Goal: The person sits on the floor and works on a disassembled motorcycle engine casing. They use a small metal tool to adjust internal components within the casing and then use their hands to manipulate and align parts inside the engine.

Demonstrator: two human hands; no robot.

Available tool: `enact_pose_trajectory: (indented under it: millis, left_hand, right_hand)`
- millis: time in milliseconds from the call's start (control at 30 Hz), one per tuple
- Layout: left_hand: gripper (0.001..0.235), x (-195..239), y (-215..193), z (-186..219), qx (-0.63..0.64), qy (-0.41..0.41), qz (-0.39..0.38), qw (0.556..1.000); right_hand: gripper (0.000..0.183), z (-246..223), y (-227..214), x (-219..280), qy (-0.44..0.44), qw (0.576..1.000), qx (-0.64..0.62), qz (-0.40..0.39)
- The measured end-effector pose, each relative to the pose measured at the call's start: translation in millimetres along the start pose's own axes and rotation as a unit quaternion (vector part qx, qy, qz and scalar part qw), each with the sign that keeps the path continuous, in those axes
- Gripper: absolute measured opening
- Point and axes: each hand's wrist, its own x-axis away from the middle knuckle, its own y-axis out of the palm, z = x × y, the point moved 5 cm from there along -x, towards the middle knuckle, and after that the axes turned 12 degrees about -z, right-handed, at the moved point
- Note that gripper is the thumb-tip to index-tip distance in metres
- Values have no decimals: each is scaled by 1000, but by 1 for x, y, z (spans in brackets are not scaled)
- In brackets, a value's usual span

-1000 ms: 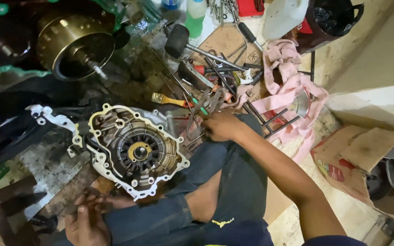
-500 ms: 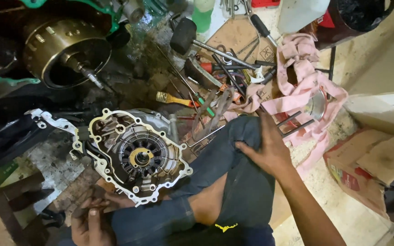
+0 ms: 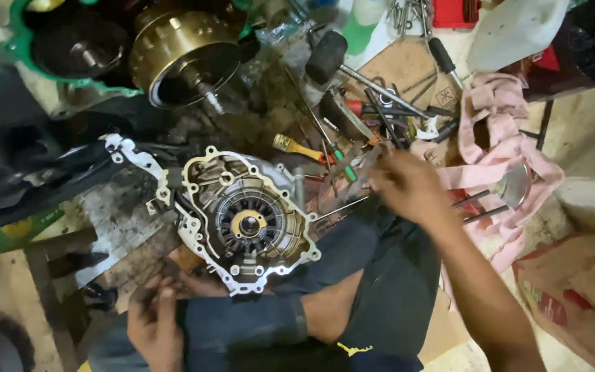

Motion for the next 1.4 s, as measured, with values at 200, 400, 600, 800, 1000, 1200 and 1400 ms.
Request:
enact_pose_trajectory:
  millis: [200, 400, 600, 800, 1000, 1200, 1400]
  left_hand:
    - [31, -16, 36, 33, 0, 37, -9, 999]
    - [21, -50, 47, 67, -36, 196, 2, 980]
    - [25, -57, 56, 64, 2, 212, -13, 977]
    - [34, -59, 54, 71, 28, 226, -72, 971]
    - [41, -53, 54, 72, 31, 206, -81, 975]
    - [47, -54, 58, 59, 54, 165, -107, 979]
    - [45, -56, 59, 58, 96, 119, -125, 980]
  right_hand:
    - [26, 67, 145, -86, 149, 897, 329, -253]
    - [20, -14, 99, -56, -33, 939, 327, -99]
    - [25, 37, 79, -59, 226, 972, 13, -65]
    - [12, -47, 34, -29, 3, 995, -51, 85]
    - [17, -157, 44, -8, -304, 935, -180, -36]
    - [11, -215, 63, -15, -302, 953, -4, 33]
    - [18, -241, 71, -26, -331, 943, -28, 5]
